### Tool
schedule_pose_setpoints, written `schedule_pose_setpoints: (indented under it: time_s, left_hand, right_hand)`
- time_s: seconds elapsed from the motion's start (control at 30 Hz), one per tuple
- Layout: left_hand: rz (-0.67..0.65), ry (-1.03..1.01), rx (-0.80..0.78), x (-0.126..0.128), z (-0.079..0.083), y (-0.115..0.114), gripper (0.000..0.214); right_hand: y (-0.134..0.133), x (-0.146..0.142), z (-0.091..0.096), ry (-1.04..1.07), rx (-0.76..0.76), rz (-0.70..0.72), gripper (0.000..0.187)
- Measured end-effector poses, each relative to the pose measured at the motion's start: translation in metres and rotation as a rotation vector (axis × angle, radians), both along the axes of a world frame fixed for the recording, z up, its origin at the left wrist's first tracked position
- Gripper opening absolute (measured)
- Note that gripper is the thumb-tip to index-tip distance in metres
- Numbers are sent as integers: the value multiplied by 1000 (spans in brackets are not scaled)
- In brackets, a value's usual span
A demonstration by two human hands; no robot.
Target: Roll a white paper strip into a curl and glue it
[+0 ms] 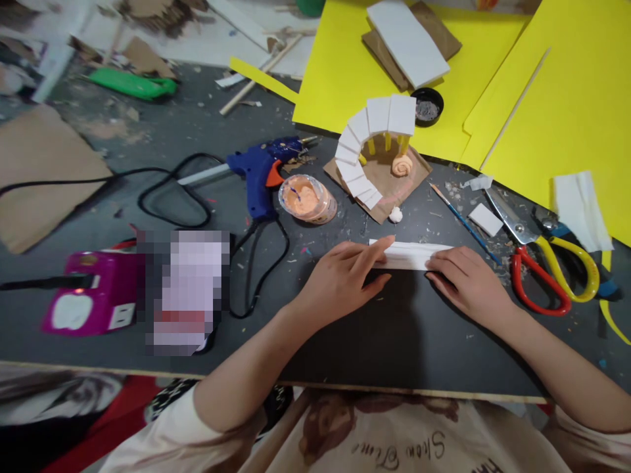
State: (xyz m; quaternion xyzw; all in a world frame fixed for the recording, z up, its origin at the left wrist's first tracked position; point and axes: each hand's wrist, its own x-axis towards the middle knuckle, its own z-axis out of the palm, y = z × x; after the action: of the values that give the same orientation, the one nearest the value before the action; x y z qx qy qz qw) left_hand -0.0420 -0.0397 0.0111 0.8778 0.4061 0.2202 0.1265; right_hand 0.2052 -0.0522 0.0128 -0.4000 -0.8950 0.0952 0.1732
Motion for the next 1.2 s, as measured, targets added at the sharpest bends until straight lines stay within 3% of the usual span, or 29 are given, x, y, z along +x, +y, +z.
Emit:
schedule_pose_setpoints:
  time_s: [0.3, 0.7, 1.0, 1.2]
  left_hand:
    - [46, -11, -46, 3, -8, 2, 45]
    - [243, -53, -98, 2, -10, 3, 30]
    - [353, -72, -283, 4, -4, 3, 43]
    - [329, -72, -209, 5, -7, 4, 39]
  right_hand:
    - [4, -6, -1, 57, -45, -102, 13]
    - [11, 3, 0, -44, -2, -174, 22]
    - [12, 3, -2, -102, 27, -237, 27]
    - [11, 6, -1, -47, -33, -234, 21]
